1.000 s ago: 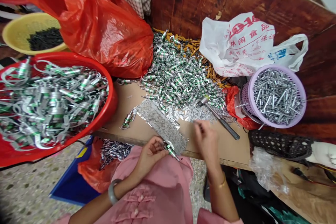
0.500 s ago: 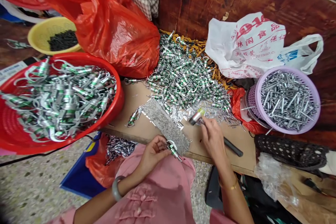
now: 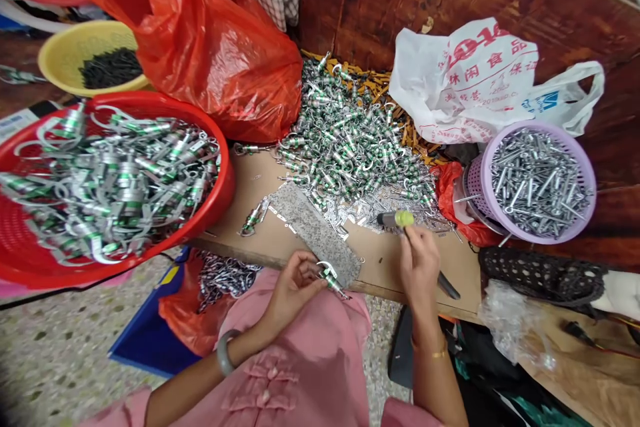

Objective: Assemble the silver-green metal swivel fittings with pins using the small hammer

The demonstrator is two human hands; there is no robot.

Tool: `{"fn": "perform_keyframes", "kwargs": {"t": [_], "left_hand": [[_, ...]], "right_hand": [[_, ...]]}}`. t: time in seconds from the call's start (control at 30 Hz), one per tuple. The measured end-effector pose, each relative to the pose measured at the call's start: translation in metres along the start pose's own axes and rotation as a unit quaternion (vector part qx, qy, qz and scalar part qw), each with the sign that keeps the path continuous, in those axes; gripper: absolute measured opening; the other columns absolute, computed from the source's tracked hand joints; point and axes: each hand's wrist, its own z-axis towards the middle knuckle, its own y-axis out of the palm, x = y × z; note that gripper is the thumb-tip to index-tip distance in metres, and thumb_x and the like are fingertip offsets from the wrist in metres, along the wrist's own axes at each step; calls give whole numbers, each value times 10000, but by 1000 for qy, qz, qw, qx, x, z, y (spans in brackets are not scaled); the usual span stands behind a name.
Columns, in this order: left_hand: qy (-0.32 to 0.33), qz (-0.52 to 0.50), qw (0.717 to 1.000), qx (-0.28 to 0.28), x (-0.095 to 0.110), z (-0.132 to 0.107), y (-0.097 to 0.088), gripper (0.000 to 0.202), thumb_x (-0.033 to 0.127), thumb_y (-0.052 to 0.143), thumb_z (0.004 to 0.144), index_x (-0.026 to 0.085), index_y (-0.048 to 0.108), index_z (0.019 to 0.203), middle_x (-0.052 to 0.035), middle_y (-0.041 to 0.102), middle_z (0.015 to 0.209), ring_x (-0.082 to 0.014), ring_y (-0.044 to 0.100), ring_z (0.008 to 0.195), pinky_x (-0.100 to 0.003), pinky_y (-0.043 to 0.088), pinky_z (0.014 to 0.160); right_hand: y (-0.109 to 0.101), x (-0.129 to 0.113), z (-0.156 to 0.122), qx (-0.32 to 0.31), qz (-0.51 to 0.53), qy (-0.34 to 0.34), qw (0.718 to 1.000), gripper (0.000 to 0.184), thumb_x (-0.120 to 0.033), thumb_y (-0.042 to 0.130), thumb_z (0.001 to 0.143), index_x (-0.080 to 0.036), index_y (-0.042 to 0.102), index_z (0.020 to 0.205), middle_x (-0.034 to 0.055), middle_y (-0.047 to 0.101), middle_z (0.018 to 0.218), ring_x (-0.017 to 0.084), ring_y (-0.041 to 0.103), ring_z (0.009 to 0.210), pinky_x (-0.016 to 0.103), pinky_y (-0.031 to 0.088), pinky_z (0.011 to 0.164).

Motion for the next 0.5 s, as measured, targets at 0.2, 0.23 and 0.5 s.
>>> {"fn": "perform_keyframes", "kwargs": {"t": [0.2, 0.23, 0.5], "left_hand": [[140, 180, 972, -59, 10, 1, -3, 115, 191, 745, 844, 223, 769, 952, -26, 698, 845, -167, 651, 791, -254, 502, 701], [158, 190, 967, -60, 12, 3, -4, 91, 206, 750, 851, 227, 785, 933, -29, 686, 835, -171, 648, 795, -257, 507, 700], [219, 205, 950, -92, 23, 6, -11, 146, 203, 673, 927, 245, 809, 959, -84, 715, 1021, -199, 692, 973, -299, 549, 841]], "right_hand": [[23, 29, 45, -28, -52, 1, 998, 289, -323, 533, 981, -205, 723, 1164, 110, 700, 1040, 261, 615, 956, 415, 484, 862], [29, 23, 44, -32, -66, -25, 997, 265, -313, 530, 991, -216, 729, 1136, 106, 696, 1028, 259, 606, 963, 411, 474, 868], [48, -22, 25, -191, -117, -131, 966, 198, -286, 551, 1007, -217, 735, 981, 84, 702, 943, 245, 586, 894, 358, 429, 768]]}}
